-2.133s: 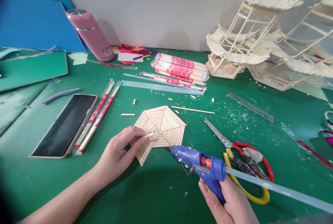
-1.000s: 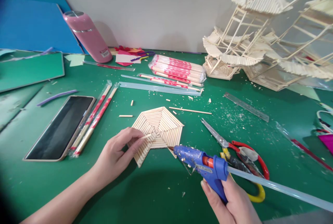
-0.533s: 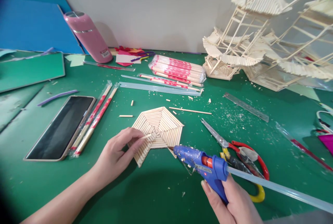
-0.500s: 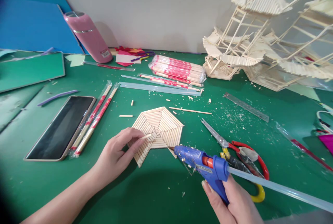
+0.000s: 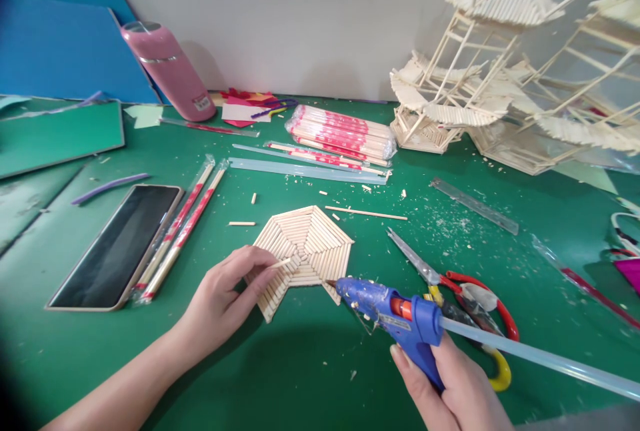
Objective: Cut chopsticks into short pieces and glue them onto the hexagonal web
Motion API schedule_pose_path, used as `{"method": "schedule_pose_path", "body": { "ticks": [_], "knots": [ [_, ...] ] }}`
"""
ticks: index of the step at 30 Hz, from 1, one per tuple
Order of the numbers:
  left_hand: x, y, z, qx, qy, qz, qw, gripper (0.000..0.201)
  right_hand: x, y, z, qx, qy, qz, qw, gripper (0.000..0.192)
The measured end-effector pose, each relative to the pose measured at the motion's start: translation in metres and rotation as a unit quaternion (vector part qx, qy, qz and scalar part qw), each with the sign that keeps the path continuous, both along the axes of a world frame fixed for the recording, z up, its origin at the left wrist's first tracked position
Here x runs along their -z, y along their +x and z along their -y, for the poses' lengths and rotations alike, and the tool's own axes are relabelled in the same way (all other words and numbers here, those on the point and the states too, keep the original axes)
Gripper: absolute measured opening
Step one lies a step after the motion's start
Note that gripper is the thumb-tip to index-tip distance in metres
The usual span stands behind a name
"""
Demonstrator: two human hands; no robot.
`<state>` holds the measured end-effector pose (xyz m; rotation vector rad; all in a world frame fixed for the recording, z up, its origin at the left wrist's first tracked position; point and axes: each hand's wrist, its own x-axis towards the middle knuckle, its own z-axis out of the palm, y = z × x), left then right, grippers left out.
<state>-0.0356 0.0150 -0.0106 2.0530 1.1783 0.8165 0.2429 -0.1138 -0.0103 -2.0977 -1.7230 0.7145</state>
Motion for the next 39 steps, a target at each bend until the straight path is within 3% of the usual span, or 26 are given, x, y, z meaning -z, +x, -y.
{"method": "schedule_pose_path", "body": {
  "ticks": [3,8,15,19,22,24,30,33,35,36,38,39],
  "knots": [
    [0.000,0.000,0.000,-0.001,-0.001,0.001,1.000,0.007,0.000,0.000,0.003,0.056,-0.004,-0.026,0.998,0.037],
    [0.000,0.000,0.000,-0.007,0.004,-0.003,1.000,0.007,-0.006,-0.002,-0.008,-0.011,-0.015,-0.063,0.998,0.028],
    [0.001,-0.001,0.001,-0.006,0.000,-0.001,1.000,0.007,-0.015,0.014,-0.033,0.036,0.021,-0.065,0.997,0.028],
    [0.000,-0.001,0.000,-0.008,-0.004,0.001,1.000,0.008,-0.029,0.041,-0.057,0.110,0.028,-0.001,0.993,0.035],
    [0.000,0.000,0.000,-0.006,-0.004,0.000,1.000,0.009,-0.034,0.063,-0.079,0.091,0.050,0.125,0.987,0.029],
    [0.000,0.000,0.001,0.000,0.014,0.003,1.000,0.009,-0.031,0.076,-0.090,0.073,0.067,0.201,0.975,0.028],
    [0.003,-0.001,0.004,0.023,0.131,-0.018,0.991,0.013,-0.010,0.097,-0.100,0.088,0.056,0.224,0.969,0.035],
    [0.003,0.000,0.007,0.053,0.151,-0.032,0.987,0.015,-0.015,0.083,-0.096,0.100,0.094,0.235,0.962,0.035],
    [0.002,0.002,0.010,0.074,0.150,-0.041,0.985,0.014,-0.022,0.059,-0.092,0.104,0.150,0.234,0.955,0.036],
    [0.001,0.003,0.011,0.081,0.146,-0.046,0.985,0.015,-0.026,0.043,-0.090,0.096,0.216,0.209,0.949,0.030],
    [-0.001,0.004,0.014,0.095,0.131,-0.060,0.985,0.016,-0.030,0.006,-0.087,-0.039,0.300,0.127,0.945,0.022],
    [-0.002,0.005,0.015,0.103,0.125,-0.067,0.985,0.017,-0.031,-0.012,-0.086,-0.084,0.308,0.102,0.942,0.021]
  ]
}}
